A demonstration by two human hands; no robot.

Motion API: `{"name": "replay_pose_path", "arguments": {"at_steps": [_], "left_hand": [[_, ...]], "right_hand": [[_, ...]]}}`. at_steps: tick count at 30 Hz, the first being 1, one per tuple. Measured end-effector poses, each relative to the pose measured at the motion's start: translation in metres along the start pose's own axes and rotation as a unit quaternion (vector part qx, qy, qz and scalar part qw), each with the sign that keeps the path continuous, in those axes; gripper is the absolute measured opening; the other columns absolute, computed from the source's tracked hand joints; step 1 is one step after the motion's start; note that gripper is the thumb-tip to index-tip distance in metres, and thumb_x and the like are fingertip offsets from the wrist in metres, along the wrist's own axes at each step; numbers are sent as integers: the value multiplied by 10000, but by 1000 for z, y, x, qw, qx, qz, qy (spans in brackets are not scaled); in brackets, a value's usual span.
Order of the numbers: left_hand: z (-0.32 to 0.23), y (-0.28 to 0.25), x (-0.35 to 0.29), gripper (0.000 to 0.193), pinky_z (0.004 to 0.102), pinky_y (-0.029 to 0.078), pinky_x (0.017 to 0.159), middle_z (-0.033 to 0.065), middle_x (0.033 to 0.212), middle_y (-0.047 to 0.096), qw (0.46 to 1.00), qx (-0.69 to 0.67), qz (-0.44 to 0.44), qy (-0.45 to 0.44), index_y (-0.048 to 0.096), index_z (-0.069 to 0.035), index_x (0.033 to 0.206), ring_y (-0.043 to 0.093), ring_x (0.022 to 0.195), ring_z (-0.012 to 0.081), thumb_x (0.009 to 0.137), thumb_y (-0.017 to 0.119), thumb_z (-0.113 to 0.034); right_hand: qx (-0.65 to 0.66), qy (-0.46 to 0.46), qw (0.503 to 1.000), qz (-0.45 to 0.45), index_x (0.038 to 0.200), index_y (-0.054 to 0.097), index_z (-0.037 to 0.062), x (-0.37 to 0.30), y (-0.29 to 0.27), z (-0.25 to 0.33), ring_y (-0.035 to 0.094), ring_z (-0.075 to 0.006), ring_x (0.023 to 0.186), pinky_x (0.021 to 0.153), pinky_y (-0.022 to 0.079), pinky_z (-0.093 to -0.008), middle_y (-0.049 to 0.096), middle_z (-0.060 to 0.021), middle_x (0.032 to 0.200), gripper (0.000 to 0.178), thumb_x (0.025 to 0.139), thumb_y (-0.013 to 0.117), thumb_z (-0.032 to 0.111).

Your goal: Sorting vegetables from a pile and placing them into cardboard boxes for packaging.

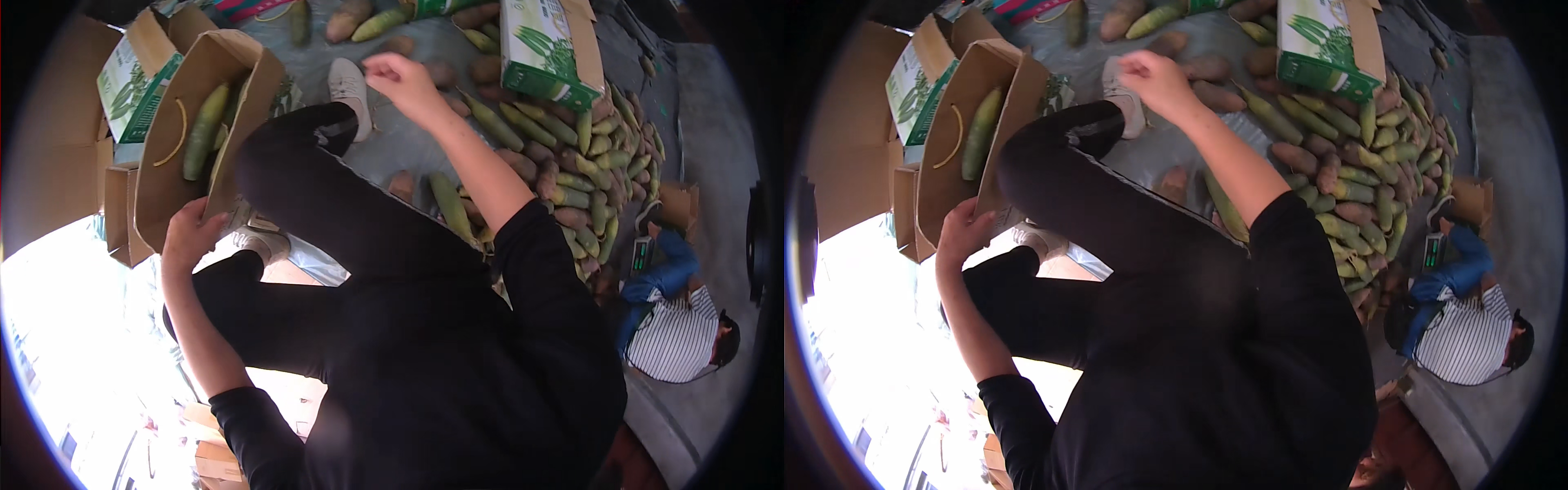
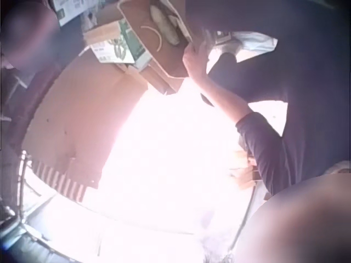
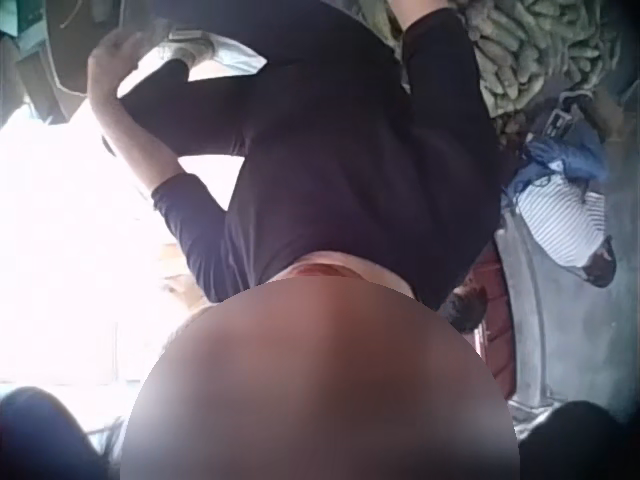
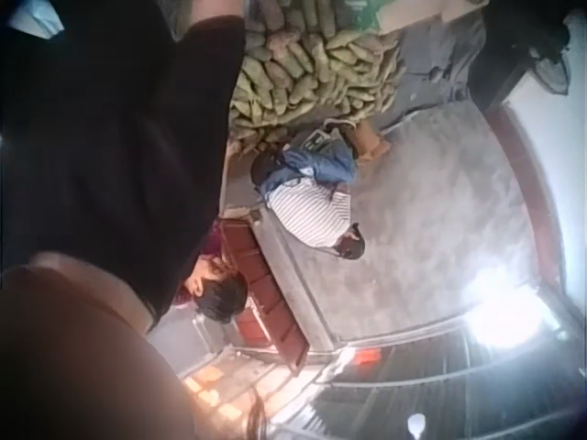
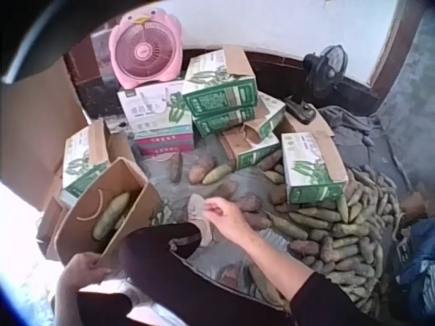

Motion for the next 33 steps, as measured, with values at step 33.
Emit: {"name": "replay_pose_path", "arguments": {"at_steps": [33], "left_hand": [[18, -13, -2, 478, 336, 493, 770, 173, 918, 663, 996, 28, -79, 23, 579, 6, 1157, 650, 836, 251, 756, 692, -228]], "right_hand": [[-297, 268, 906, 141, 872, 628, 87, -199, -73, -261, 628, -268, 827, 724, 492, -375, 651, -79, 868, 222, 762, 626, 281]]}}
Point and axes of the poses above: each hand's wrist, its own x-axis towards the middle knuckle, its own y-axis out of the palm, z = x × y, the point moved 4 cm from there along x, towards the middle knuckle
